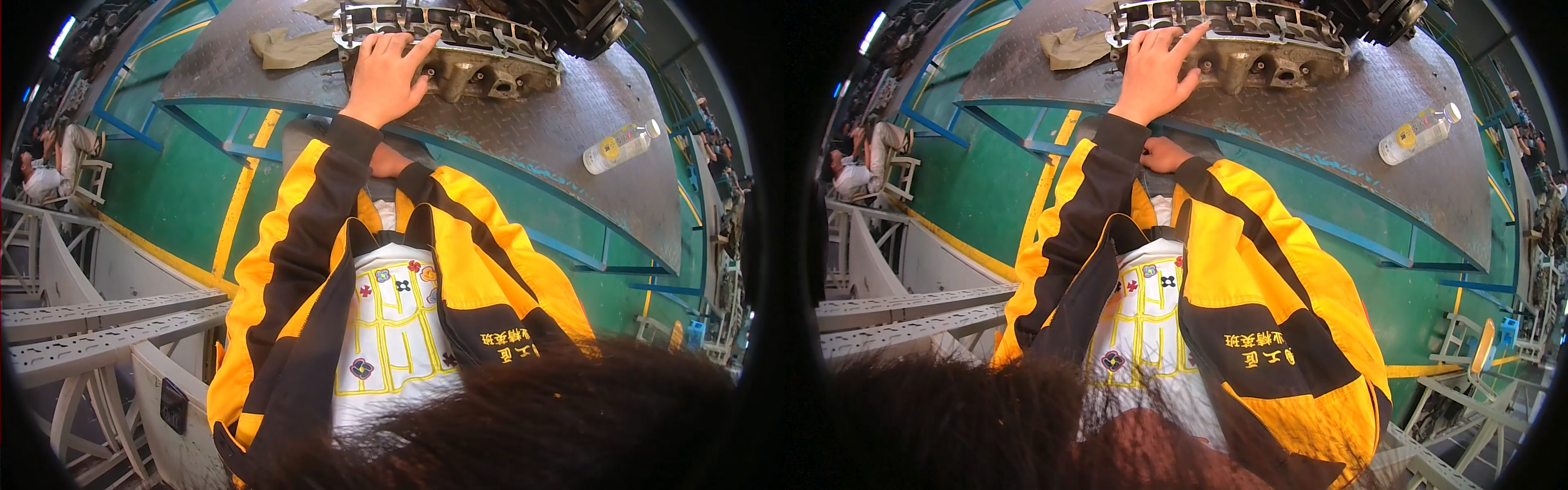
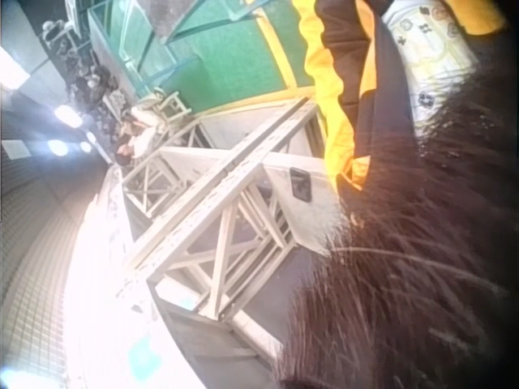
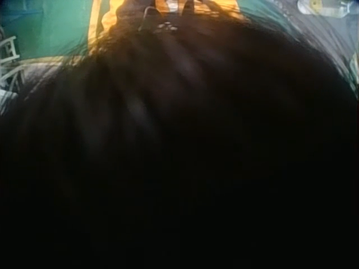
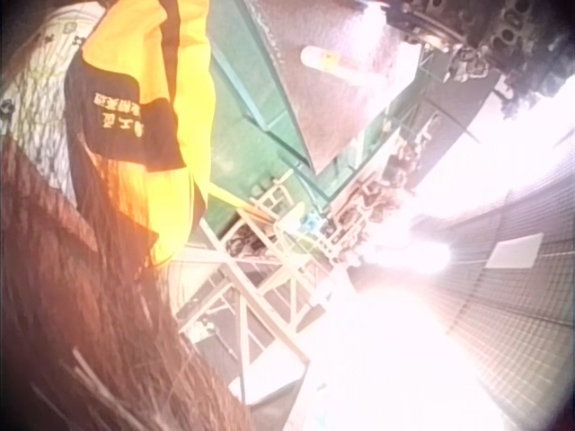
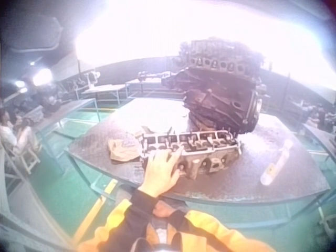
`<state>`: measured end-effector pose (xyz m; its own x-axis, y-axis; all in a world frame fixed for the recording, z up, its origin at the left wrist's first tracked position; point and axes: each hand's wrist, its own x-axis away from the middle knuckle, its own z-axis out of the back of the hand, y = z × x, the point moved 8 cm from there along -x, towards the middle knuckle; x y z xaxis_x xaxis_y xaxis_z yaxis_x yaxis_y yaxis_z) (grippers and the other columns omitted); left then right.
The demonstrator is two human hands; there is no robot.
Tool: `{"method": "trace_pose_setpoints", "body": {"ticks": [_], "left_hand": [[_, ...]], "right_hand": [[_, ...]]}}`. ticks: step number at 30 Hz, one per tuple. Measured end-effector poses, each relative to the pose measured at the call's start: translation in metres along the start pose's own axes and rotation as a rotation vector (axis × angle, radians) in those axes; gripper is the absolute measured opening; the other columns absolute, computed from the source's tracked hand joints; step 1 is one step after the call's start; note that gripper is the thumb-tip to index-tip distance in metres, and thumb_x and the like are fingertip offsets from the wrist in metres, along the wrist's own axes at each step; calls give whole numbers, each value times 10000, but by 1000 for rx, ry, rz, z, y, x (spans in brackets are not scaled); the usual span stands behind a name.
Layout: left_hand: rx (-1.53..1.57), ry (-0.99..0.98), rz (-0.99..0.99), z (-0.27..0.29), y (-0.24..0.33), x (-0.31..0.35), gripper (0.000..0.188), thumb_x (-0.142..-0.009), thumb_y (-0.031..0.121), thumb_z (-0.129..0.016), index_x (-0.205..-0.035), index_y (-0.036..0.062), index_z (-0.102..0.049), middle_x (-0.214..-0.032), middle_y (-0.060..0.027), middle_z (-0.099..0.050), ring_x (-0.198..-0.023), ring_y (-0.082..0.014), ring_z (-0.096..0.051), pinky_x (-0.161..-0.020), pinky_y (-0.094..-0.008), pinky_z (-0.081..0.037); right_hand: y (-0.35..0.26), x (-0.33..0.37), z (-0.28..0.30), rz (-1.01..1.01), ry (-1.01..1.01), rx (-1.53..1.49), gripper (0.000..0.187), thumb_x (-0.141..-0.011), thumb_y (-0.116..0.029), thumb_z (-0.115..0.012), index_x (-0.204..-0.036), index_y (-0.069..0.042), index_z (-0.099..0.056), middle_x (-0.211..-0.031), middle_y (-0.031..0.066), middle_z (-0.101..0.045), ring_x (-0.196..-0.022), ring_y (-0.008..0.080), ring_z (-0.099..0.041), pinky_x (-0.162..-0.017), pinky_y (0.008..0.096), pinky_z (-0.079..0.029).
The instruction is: The person disassembles an engine head on a workbench by hand and using a small metal rod to push out components, while seated in a workshop environment.
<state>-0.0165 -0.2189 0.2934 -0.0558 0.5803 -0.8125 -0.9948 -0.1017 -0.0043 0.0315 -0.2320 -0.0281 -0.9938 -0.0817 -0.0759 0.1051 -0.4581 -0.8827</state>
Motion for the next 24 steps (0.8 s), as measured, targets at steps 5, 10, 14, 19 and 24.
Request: {"method": "trace_pose_setpoints", "body": {"ticks": [5, 10, 14, 19, 24], "left_hand": [[10, -1, 7, 0, -1, -1, 675, -786, 236, -733, -1429, 236, -526, -1154, -118, -609, -1125, -277, -549, -1046, -445, -366], [14, -22, -11, -2, 3, -3, 673, -802, 264, -715, -1439, 239, -498, -1193, -119, -589, -1143, -299, -531, -1047, -461, -352], [81, -1, 48, 5, -8, 9, 689, -801, 249, -722, -1443, 174, -485, -1293, -148, -558, -1247, -347, -491, -1133, -515, -311], [452, 190, 165, 33, 37, 16, 499, -736, 218, -724, -1188, 61, -581, -1148, -165, -596, -1106, -387, -552, -981, -499, -432], [1168, -514, 40, -29, 119, 60, 175, -777, 192, -716, -906, 74, -720, -932, -138, -708, -895, -329, -661, -737, -403, -521]], "right_hand": [[-12, 4, 4, 56, 82, 52, 347, -903, -256, -663, -1168, -33, -651, -1181, 206, -660, -1124, 362, -613, -959, 421, -475], [-27, 10, 12, 85, 127, 83, 343, -907, -255, -642, -1160, -24, -664, -1147, 232, -680, -1074, 390, -643, -919, 429, -497], [-75, 16, 4, 56, 87, 29, 358, -914, -252, -653, -1217, -62, -661, -1160, 216, -688, -1094, 345, -654, -949, 431, -487], [-82, 20, -14, 90, 74, 65, 236, -908, -250, -680, -1030, -58, -615, -948, 172, -631, -881, 288, -566, -779, 403, -458], [-27, 8, 2, 153, 84, 43, 270, -901, -247, -715, -797, -54, -558, -683, 118, -560, -614, 216, -458, -567, 369, -422]]}}
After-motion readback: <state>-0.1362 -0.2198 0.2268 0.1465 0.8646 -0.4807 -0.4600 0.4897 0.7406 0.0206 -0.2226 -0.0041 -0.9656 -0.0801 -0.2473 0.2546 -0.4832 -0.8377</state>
